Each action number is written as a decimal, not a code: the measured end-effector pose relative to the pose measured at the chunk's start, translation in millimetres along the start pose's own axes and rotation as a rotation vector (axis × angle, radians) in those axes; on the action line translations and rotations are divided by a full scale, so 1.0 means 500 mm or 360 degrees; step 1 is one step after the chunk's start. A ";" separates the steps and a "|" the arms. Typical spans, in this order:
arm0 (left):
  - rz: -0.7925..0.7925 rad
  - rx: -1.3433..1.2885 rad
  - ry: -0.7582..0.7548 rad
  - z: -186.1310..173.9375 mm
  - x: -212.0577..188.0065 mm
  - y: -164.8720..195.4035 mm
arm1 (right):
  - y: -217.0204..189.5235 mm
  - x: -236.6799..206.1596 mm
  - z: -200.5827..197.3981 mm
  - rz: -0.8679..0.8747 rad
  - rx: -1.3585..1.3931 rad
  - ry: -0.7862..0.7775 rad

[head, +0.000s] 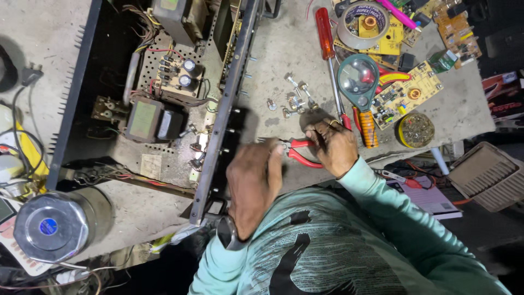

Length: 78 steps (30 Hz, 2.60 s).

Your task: The person works on an audio amplifier chassis on a cluttered repair bench, unscrewing and removing small screws and hardware from the front panel by hand and with pliers, then using a screwdriver on the chassis and brushing dust off the panel and internal boards with a pink brush.

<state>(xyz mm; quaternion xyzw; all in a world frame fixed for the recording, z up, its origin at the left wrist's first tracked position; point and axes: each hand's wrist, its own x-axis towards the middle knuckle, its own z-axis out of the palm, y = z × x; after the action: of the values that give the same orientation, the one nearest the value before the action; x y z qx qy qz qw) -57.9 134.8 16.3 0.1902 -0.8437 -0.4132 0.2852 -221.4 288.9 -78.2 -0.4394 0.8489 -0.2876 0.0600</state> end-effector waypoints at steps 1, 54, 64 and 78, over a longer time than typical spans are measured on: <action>-0.0073 0.0120 0.0046 0.028 0.010 -0.007 | 0.014 -0.003 -0.002 -0.0016 0.0022 0.0008; -0.0025 0.0655 -0.0081 0.276 0.190 -0.017 | 0.165 0.036 -0.061 -0.0428 0.0389 -0.0252; 0.0029 0.0829 -0.0544 0.301 0.206 -0.007 | 0.174 0.029 -0.052 -0.0433 0.0390 -0.0246; 0.0073 0.0704 -0.0333 0.295 0.166 0.000 | 0.177 0.028 -0.053 -0.0469 0.0345 -0.0206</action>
<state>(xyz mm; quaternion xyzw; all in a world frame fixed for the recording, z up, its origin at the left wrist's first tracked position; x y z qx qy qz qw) -215.6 175.6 -29.8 0.1850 -0.9426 -0.2294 0.1569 -302.1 329.4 -102.0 -0.5674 0.7339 -0.3541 0.1187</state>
